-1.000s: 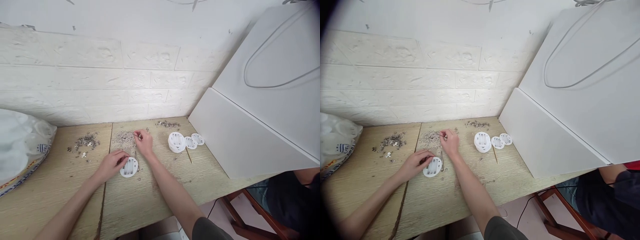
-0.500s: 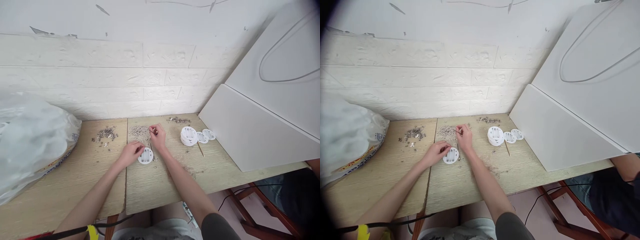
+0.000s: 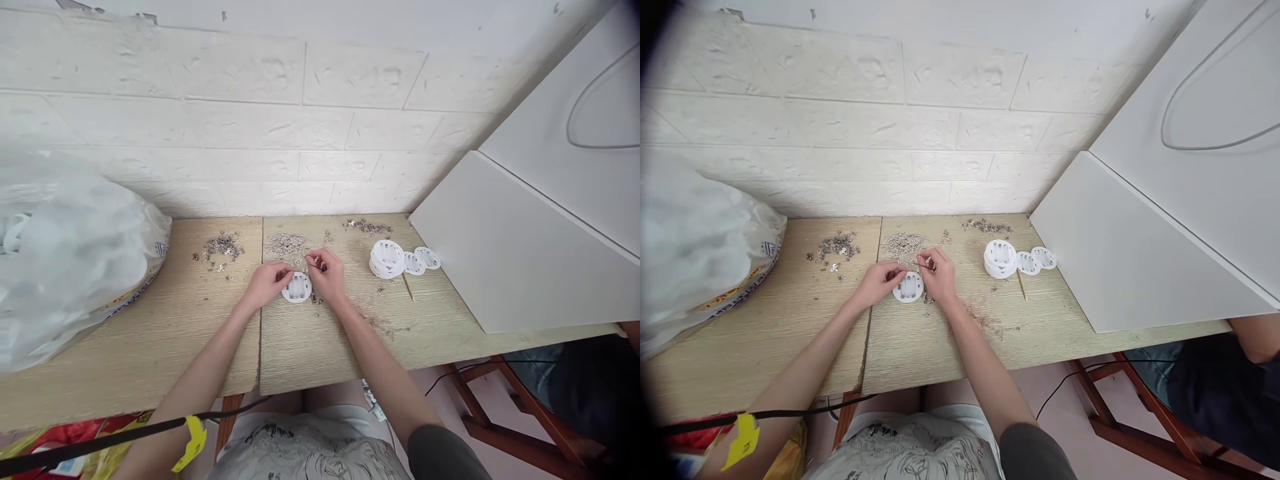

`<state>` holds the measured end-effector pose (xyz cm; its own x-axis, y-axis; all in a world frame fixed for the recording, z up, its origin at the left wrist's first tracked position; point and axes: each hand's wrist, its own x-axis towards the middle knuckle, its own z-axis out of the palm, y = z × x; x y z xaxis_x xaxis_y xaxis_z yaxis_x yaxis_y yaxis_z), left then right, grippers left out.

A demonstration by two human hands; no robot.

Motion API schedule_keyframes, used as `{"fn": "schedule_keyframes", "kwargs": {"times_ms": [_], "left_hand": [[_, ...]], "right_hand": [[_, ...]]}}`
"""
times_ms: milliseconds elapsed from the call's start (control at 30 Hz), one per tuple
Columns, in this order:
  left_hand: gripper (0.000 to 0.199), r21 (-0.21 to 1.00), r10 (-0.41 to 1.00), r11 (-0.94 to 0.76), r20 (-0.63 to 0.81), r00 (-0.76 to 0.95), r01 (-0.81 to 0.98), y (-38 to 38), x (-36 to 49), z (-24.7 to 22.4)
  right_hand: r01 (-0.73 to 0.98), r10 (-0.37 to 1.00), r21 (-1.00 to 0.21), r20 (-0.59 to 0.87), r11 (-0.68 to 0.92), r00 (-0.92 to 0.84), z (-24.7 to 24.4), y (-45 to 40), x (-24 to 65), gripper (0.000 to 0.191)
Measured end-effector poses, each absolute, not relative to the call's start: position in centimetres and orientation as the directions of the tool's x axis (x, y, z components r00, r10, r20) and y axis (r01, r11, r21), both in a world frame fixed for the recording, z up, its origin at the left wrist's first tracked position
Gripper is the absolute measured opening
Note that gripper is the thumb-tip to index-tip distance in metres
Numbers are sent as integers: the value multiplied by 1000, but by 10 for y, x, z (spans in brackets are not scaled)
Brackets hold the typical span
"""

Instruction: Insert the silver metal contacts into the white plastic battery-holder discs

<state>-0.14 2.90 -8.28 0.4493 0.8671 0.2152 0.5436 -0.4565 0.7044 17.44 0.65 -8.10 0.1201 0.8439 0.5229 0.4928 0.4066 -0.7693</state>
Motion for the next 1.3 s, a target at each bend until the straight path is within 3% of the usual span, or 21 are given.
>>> {"fn": "schedule_keyframes", "kwargs": {"times_ms": [200,500,633,967,1300], "left_hand": [[20,728,885,-433,232,403,531,29,-1,-81],[25,695,880,-452,244,408,559,21,-3,-81],[29,696,893,-432,239,382,574,17,-3,-81],[34,781,929,-325,159,334,534,15,-3,-79],[44,817,921,-314,138,365,483,17,-5,-76]], "right_hand": [[431,883,-790,467,435,-35,-79,-4,166,11],[582,875,-677,464,451,-138,-87,-8,164,13],[638,882,-644,455,423,-125,-89,-8,162,12],[648,938,-697,335,308,-86,-88,-5,166,11],[651,925,-673,357,352,-130,-88,-6,168,11]]}}
